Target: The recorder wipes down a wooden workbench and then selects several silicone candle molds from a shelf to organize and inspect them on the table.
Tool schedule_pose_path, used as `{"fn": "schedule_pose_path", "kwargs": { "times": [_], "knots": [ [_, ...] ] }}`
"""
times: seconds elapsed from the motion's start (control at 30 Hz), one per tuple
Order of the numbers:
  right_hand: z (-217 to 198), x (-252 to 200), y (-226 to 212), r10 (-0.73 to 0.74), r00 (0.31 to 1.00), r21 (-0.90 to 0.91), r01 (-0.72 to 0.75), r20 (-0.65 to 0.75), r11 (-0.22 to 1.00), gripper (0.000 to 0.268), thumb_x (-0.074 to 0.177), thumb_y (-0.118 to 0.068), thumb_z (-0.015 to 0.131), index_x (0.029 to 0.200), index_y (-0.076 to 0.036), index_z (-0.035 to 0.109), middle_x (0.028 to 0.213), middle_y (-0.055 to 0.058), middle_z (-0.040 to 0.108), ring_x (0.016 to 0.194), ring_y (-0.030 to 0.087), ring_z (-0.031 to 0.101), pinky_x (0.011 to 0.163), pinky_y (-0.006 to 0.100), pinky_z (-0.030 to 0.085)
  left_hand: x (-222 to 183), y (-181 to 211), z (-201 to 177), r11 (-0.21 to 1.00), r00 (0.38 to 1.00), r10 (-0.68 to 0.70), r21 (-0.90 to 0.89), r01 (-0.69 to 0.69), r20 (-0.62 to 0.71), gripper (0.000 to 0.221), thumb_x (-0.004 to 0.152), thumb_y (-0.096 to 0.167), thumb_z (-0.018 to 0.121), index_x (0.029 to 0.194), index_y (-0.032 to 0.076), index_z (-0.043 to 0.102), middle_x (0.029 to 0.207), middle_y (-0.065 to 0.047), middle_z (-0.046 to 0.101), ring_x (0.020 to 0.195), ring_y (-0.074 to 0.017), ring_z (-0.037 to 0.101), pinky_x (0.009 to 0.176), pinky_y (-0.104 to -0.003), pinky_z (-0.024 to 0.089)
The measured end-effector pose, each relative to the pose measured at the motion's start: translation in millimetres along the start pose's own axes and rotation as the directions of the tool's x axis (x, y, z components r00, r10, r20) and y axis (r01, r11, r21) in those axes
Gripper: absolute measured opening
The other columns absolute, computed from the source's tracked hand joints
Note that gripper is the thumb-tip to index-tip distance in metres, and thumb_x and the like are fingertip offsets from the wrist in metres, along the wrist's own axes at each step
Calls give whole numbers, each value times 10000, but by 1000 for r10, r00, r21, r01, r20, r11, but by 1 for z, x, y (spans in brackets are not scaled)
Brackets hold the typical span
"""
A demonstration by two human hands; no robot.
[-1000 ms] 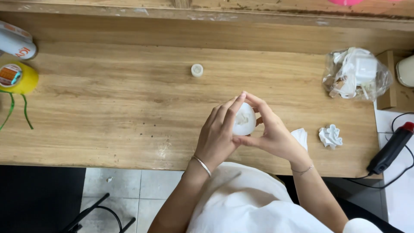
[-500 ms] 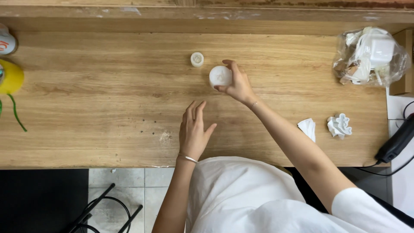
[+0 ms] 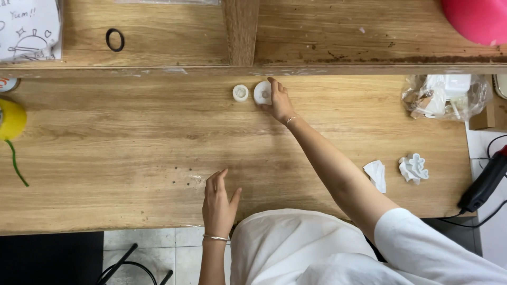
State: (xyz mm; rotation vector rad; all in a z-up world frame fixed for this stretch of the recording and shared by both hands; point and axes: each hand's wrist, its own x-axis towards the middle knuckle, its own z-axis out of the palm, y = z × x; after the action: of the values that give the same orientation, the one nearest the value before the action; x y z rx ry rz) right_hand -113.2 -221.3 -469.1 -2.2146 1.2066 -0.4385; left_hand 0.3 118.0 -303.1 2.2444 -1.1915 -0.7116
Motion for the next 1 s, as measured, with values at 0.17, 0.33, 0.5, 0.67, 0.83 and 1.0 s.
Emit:
{"fn": "schedule_pose_path", "kwargs": {
  "times": [0.17, 0.33, 0.5, 0.67, 0.83, 1.0],
  "knots": [
    [-18, -20, 6, -82, 995, 151, 90, -61, 984, 1178, 681, -202, 975, 1520, 13, 177, 1494, 342, 286, 1354, 537, 366, 1103, 513, 394, 9, 23, -3, 993, 993, 120, 0, -120, -2, 569, 870, 248, 745, 1363, 71, 521, 1374, -155, 552, 1247, -346, 586, 987, -420, 530],
    [-45, -92, -12, 255, 966, 360, -224, -40, 906, 590, 860, -75, 749, 1394, -31, 500, 1418, 202, 539, 1181, 300, 636, 968, 389, 568, 24, 67, -21, 917, 914, 364, -107, -385, -178, 290, 911, 291, 738, 1081, 60, 690, 1183, -86, 689, 1071, -283, 682, 890, -387, 538],
    [-149, -149, -101, 280, 960, 584, -229, 4, 779, 181, 927, -78, 697, 1095, -13, 704, 989, 67, 766, 910, 179, 753, 823, 334, 616, 37, 133, -50, 753, 767, 569, -186, -631, -297, 264, 975, 249, 712, 800, 68, 630, 995, -28, 738, 933, -223, 708, 856, -362, 528],
    [-262, -183, -177, -180, 890, -14, 192, -418, 981, 92, 871, -107, 831, 909, -87, 749, 831, 74, 774, 762, 238, 680, 756, 349, 519, 39, 226, -105, 447, 498, 712, -227, -865, -495, 99, 998, 110, 713, 948, 56, 646, 1045, -47, 709, 982, -238, 705, 953, -375, 564],
    [-332, -198, -222, -418, 542, -226, 385, -729, 895, 113, 1011, -6, 707, 1061, -79, 637, 1013, 51, 740, 944, 204, 712, 995, 382, 505, 48, 295, -141, 372, 363, 748, -103, -923, -556, 273, 990, 179, 804, 1196, 78, 657, 1239, -86, 657, 1121, -252, 682, 972, -347, 562],
    [-366, -180, -239, -429, 437, -306, 325, -791, 895, 309, 966, -41, 758, 1226, -41, 592, 1235, 107, 676, 1192, 270, 609, 1054, 380, 448, 60, 330, -156, 448, 363, 810, 86, -890, -462, 705, 891, 355, 841, 1418, 37, 499, 1366, -188, 529, 1261, -379, 556, 1043, -484, 476]
  ]
}}
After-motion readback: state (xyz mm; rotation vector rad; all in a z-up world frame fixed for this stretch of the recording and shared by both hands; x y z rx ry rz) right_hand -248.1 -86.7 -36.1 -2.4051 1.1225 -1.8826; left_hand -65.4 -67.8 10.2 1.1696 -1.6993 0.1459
